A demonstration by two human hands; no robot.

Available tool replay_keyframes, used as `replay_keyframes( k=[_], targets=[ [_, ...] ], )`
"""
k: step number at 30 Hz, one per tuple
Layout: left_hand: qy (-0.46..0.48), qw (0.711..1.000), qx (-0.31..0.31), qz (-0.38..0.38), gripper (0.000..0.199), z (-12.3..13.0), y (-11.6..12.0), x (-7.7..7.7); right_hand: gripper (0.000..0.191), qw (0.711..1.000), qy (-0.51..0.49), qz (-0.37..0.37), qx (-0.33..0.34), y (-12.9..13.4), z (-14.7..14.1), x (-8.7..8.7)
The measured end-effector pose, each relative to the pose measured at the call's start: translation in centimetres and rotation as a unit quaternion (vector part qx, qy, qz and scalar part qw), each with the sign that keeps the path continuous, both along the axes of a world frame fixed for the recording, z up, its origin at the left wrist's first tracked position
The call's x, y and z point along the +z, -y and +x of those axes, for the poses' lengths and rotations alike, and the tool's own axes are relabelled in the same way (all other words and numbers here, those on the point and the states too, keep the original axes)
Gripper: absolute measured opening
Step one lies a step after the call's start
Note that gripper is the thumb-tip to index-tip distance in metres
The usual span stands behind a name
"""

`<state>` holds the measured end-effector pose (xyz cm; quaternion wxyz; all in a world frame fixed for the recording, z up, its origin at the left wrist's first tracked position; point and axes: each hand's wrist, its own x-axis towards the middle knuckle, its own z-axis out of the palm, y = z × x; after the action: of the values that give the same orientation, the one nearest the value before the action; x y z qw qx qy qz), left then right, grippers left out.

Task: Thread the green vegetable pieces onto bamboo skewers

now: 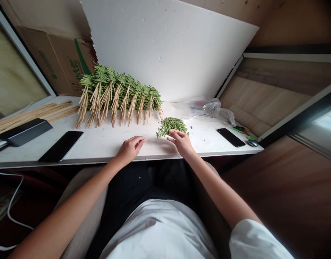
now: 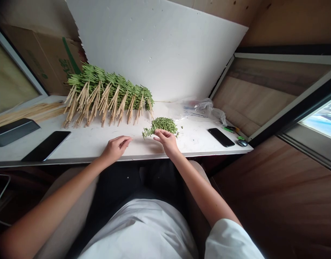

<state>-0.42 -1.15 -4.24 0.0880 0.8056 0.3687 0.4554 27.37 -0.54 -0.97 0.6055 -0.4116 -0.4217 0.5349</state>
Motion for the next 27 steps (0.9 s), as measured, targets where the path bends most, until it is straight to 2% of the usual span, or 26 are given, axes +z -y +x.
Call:
replay_keyframes(
  k=[9, 13, 16, 20, 23, 25, 27],
  targets=[
    [0.028, 0.999, 0.003, -0.021, 0.025, 0.2, -0.1, 0.3, 0.04, 0.999, 0.041, 0.009, -0.019, -0.2, 1.2, 0.8],
    [0.032, 0.999, 0.007, -0.022, 0.021, 0.2, -0.3, 0.2, 0.039, 0.998, 0.061, 0.026, -0.001, -0.2, 2.0, 1.1],
    [0.04, 0.998, 0.034, -0.02, 0.019, 0.2, -0.5, 0.2, 0.041, 0.997, 0.066, 0.033, -0.004, -0.6, 2.8, 1.6],
    [0.053, 0.994, 0.093, -0.036, 0.019, 0.0, -0.8, 0.1, 0.04, 0.989, 0.129, 0.046, -0.061, -2.8, 4.1, 2.6],
    [0.084, 0.986, 0.133, -0.055, 0.021, -0.2, -1.1, 0.0, 0.03, 0.953, 0.271, 0.09, -0.106, -6.2, 4.9, 3.7],
    [0.097, 0.983, 0.141, -0.062, 0.022, -0.3, -1.2, -0.1, 0.018, 0.902, 0.402, 0.117, -0.104, -9.1, 5.1, 4.6],
    [0.097, 0.984, 0.138, -0.06, 0.022, -0.2, -1.2, -0.2, 0.013, 0.853, 0.505, 0.105, -0.077, -12.0, 4.8, 5.3]
  ],
)
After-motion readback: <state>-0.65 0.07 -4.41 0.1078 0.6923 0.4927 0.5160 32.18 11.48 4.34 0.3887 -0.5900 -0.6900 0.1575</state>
